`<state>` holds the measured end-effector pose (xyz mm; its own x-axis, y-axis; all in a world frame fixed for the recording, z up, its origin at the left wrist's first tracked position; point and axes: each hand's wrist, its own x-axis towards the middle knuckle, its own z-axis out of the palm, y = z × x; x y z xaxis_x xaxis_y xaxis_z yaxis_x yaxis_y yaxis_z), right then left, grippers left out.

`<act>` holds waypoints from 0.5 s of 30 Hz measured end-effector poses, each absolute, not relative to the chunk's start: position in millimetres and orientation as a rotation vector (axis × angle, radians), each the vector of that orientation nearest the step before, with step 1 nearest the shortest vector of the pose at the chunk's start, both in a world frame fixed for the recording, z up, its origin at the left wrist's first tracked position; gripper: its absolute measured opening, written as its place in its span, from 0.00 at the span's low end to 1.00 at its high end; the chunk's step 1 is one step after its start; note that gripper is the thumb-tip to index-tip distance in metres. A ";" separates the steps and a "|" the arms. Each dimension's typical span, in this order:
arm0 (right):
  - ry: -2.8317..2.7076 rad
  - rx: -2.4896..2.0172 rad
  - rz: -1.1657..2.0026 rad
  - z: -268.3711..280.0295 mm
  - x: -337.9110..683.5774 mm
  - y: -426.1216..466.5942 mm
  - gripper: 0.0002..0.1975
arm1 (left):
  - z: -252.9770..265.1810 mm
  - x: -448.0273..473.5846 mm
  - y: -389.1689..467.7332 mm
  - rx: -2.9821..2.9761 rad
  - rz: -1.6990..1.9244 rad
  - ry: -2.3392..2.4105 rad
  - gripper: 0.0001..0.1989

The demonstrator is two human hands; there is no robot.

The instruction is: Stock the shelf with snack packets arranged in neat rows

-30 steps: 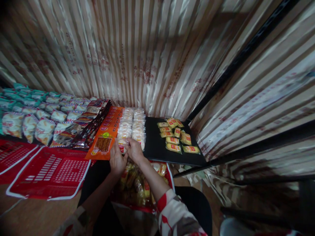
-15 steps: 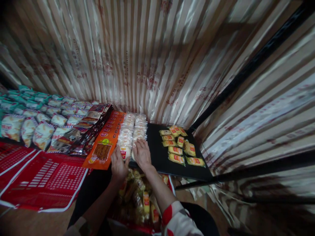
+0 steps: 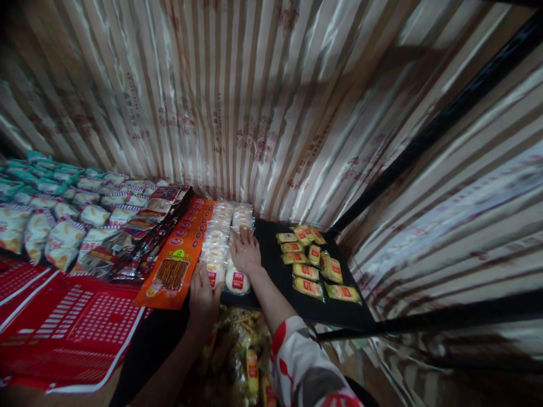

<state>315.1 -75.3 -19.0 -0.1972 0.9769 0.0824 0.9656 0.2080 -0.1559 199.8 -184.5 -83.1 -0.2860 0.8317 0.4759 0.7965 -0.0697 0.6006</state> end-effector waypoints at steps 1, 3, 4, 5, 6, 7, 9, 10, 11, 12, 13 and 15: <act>-2.300 -1.892 0.104 -20.0 314.9 -75.9 0.25 | -83.2 199.7 -183.3 1.850 1.299 2.115 0.29; -2.280 -1.906 0.098 -20.8 314.7 -78.2 0.25 | -83.2 199.5 -181.1 1.851 1.281 2.116 0.29; -2.275 -1.907 0.097 -20.8 314.6 -79.3 0.24 | -83.1 199.3 -180.3 1.852 1.274 2.119 0.29; -2.275 -1.907 0.097 -20.6 314.6 -80.1 0.24 | -83.0 199.2 -179.7 1.851 1.266 2.122 0.29; -2.276 -1.906 0.096 -20.3 314.5 -80.5 0.24 | -82.9 199.1 -179.4 1.850 1.258 2.123 0.30; -2.277 -1.908 0.096 -20.1 314.4 -80.6 0.24 | -82.8 199.2 -179.3 1.848 1.254 2.125 0.30; -2.277 -1.911 0.091 -19.9 314.3 -80.2 0.24 | -82.6 199.7 -179.7 1.846 1.254 2.126 0.30; -2.275 -1.914 0.088 -20.1 314.2 -80.0 0.24 | -82.5 200.2 -180.0 1.846 1.261 2.127 0.30; -2.273 -1.916 0.085 -20.3 314.2 -79.7 0.25 | -82.2 200.9 -180.4 1.843 1.271 2.131 0.30; -2.273 -1.918 0.084 -20.6 314.2 -79.5 0.25 | -81.8 201.5 -180.9 1.839 1.280 2.138 0.30; -2.275 -1.918 0.086 -20.9 314.2 -79.3 0.25 | -81.3 202.1 -181.4 1.836 1.292 2.143 0.30; -2.278 -1.917 0.087 -21.4 314.1 -79.0 0.24 | -80.1 202.6 -182.5 1.842 1.308 2.142 0.31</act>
<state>314.1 -79.0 -21.4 -0.1641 0.9827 0.0864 0.9731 0.1756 -0.1489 202.6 -182.5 -80.1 -0.2994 0.8259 0.4778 0.8022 -0.0532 0.5946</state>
